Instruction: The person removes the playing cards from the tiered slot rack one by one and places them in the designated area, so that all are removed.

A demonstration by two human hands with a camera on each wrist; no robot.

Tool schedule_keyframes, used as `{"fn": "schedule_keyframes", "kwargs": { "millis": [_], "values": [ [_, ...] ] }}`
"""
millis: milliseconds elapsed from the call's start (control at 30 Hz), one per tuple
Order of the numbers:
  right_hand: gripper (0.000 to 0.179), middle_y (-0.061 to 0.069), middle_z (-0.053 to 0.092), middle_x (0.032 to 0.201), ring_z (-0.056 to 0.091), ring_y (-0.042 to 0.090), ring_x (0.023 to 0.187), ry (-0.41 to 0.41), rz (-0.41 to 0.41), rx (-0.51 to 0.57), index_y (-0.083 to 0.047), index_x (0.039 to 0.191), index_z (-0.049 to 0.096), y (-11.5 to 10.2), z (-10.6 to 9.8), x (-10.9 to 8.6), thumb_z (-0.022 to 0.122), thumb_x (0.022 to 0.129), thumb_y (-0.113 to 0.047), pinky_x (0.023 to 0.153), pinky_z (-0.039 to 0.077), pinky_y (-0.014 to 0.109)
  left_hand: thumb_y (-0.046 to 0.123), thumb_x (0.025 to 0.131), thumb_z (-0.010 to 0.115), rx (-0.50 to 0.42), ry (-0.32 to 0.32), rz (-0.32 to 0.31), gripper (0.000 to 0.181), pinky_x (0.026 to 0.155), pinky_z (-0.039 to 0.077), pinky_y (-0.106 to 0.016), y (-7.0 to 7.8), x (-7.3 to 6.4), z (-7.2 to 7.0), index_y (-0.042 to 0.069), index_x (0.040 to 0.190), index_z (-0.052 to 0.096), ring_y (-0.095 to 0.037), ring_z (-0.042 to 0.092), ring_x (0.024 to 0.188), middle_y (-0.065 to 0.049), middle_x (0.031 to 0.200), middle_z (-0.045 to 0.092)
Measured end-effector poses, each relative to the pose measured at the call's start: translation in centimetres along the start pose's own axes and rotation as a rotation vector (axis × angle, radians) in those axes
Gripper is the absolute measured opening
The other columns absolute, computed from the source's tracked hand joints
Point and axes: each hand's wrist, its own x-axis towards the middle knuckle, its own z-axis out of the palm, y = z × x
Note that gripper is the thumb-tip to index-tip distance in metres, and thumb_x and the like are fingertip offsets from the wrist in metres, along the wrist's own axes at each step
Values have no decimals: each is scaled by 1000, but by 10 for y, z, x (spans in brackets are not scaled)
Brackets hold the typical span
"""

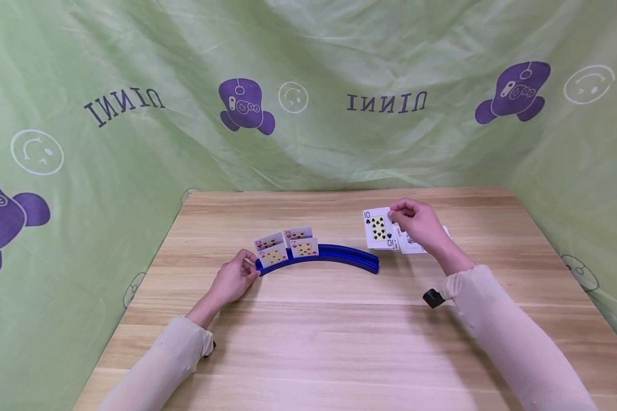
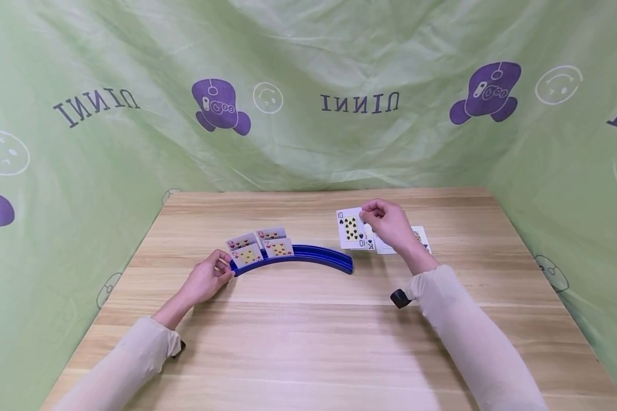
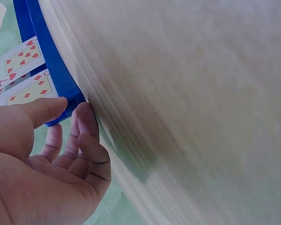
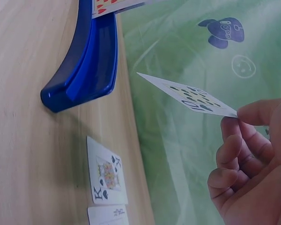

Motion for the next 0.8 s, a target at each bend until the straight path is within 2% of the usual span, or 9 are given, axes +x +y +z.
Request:
{"fn": "schedule_keyframes", "kwargs": {
  "millis": [233,433,633,800],
  "values": [
    [29,6,66,93,56,11,72,26,20,0,-3,115,63,8,-13,-2,59,99,-27,68,49,27,12,91,68,-2,-3,-14,26,74,50,-34,0,1,0,10,112,54,-17,65,79,-8,95,70],
    [34,2,64,91,54,9,73,31,36,8,-2,118,62,13,-22,-4,58,100,-30,67,47,26,13,91,69,3,-1,-14,26,74,50,-34,0,1,-1,11,112,54,-17,65,79,-7,95,71],
    [35,-5,64,84,54,8,70,54,57,35,-3,119,61,17,-28,-4,60,99,-31,60,46,27,12,90,69,-2,-3,-19,26,75,51,-34,0,1,0,11,112,54,-17,65,80,-7,95,71],
    [35,-10,63,82,57,10,72,63,70,40,-2,121,60,20,-33,-3,59,99,-29,64,49,27,11,90,69,-2,0,-15,26,75,51,-35,0,0,0,10,111,54,-17,66,80,-7,95,71]
  ]
}}
